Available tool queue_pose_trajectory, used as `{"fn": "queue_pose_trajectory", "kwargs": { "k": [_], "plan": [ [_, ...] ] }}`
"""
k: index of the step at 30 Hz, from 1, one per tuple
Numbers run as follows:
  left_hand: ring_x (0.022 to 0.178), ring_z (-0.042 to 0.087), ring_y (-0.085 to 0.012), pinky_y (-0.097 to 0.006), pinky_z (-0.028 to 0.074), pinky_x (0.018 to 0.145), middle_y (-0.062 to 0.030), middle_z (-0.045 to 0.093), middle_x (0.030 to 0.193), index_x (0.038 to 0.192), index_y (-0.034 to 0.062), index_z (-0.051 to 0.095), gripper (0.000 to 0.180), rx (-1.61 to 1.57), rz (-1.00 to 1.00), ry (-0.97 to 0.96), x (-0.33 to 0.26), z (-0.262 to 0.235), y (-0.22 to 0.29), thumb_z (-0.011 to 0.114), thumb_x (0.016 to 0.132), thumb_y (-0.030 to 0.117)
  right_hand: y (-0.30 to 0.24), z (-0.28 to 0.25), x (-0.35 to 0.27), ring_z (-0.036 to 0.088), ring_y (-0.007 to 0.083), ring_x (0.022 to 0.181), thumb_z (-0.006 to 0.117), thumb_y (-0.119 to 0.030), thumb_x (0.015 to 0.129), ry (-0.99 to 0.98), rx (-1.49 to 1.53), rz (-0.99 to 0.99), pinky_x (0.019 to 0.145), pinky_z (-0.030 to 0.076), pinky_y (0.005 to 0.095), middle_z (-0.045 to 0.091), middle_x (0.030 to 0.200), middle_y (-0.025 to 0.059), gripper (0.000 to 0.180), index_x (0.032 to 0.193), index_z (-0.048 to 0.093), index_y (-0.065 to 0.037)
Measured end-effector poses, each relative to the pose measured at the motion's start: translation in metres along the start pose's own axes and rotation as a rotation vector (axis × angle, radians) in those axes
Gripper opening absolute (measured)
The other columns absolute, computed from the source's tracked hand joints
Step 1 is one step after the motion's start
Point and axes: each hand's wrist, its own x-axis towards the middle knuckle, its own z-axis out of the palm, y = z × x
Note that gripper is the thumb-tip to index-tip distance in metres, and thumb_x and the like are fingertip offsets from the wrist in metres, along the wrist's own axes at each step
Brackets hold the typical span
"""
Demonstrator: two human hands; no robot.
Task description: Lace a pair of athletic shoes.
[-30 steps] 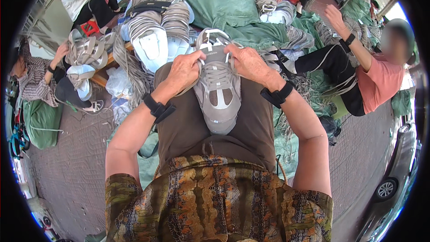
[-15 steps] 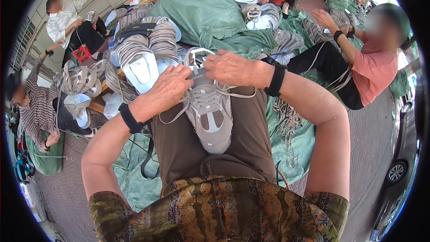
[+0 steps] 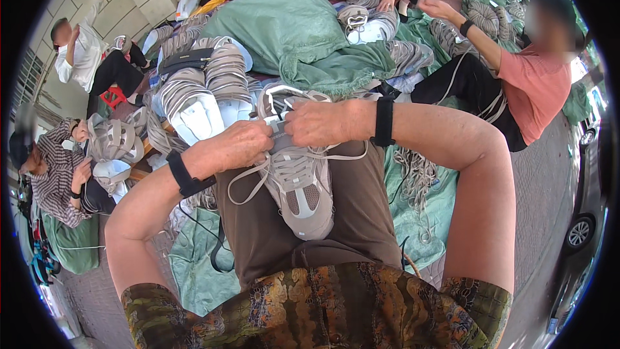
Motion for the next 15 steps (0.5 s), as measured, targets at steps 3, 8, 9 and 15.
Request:
{"fn": "queue_pose_trajectory", "kwargs": {
  "k": [3,8,9,15],
  "plan": [
    [0.092,0.06,-0.0315,-0.042,0.052,0.078,-0.012,0.059,0.086,0.08,0.0009,0.065,0.012,-0.051,-0.029,-0.018,0.0,-0.002,0.002,0.068,0.072,0.009,0.004,0.01,-0.004,0.061,0.0253,0.087,0.063,-0.015,0.073,0.009,-0.012,-0.036,0.077,0.049,0.0386,0.061,0.085,0.0055,0.007,0.075,0.066,-0.009],
    [0.097,0.057,-0.0319,-0.042,0.048,0.085,-0.0118,0.056,0.092,0.088,0.0033,0.065,0.015,-0.168,-0.141,-0.103,-0.002,-0.007,-0.002,0.064,0.073,0.005,0.012,0.013,-0.018,0.061,0.0277,0.086,0.063,-0.01,0.072,0.284,0.263,-0.126,0.076,0.051,0.0378,0.062,0.083,0.0102,0.008,0.071,0.066,-0.003],
    [0.097,0.057,-0.0324,-0.042,0.047,0.085,-0.0121,0.055,0.093,0.09,0.0037,0.065,0.017,-0.222,-0.125,-0.121,-0.003,-0.006,-0.005,0.062,0.073,0.003,0.01,0.013,-0.015,0.061,0.0277,0.086,0.063,-0.01,0.072,0.285,0.261,-0.125,0.076,0.051,0.0378,0.062,0.083,0.0102,0.008,0.071,0.066,-0.003],
    [0.102,0.057,-0.0351,-0.042,0.046,0.087,-0.0131,0.056,0.098,0.1,0.0051,0.066,0.03,-0.423,-0.165,-0.175,-0.007,-0.008,-0.002,0.053,0.074,-0.002,0.002,0.011,-0.009,0.062,0.0297,0.085,0.063,-0.009,0.071,0.236,0.158,-0.162,0.067,0.054,0.0384,0.061,0.083,0.012,0.01,0.07,0.063,0.001]
  ]
}}
